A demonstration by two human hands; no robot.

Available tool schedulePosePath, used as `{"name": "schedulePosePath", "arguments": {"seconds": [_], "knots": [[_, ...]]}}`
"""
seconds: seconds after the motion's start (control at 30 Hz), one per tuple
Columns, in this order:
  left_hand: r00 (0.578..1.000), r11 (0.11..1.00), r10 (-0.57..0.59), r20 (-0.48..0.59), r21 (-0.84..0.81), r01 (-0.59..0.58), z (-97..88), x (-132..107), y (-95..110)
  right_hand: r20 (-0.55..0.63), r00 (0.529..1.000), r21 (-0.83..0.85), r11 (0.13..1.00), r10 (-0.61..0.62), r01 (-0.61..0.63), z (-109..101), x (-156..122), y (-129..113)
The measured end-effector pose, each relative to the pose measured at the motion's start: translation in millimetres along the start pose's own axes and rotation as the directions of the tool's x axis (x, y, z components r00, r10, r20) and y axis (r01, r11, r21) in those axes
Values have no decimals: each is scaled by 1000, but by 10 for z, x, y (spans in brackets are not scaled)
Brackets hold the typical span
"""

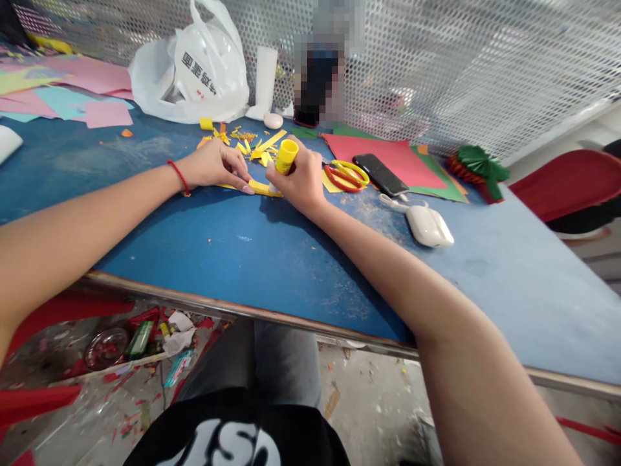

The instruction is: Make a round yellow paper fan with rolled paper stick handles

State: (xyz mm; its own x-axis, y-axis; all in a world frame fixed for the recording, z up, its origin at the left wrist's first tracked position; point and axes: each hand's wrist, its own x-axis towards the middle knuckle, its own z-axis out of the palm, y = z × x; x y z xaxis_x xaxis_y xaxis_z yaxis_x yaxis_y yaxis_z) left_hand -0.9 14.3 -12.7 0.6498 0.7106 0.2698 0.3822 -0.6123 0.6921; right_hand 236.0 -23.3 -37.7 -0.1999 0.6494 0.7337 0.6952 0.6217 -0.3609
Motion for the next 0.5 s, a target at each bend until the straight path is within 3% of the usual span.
{"name": "schedulePosePath", "arguments": {"seconds": [0.1, 0.2, 0.33, 0.4, 0.5], "knots": [[1000, 1000, 13, -2, 4, -13, 13, 0, -5, -20, 1000, -4, 1000, 23, -23, -18, -13, 37], [1000, 1000, 2, 1, -6, -2, 13, -10, -7, -102, 986, 10, 991, 130, -130, -28, -12, 99], [1000, 1000, 3, 2, -15, -3, 7, -19, -9, -255, 913, 117, 948, 317, -297, -39, 10, 168], [1000, 1000, 7, 2, -14, -7, 8, -16, -15, -255, 910, 185, 940, 326, -285, -43, 24, 160], [1000, 1000, 9, 6, -22, -9, 13, -4, -36, -169, 957, 229, 954, 234, -193, -41, 46, 92]]}}
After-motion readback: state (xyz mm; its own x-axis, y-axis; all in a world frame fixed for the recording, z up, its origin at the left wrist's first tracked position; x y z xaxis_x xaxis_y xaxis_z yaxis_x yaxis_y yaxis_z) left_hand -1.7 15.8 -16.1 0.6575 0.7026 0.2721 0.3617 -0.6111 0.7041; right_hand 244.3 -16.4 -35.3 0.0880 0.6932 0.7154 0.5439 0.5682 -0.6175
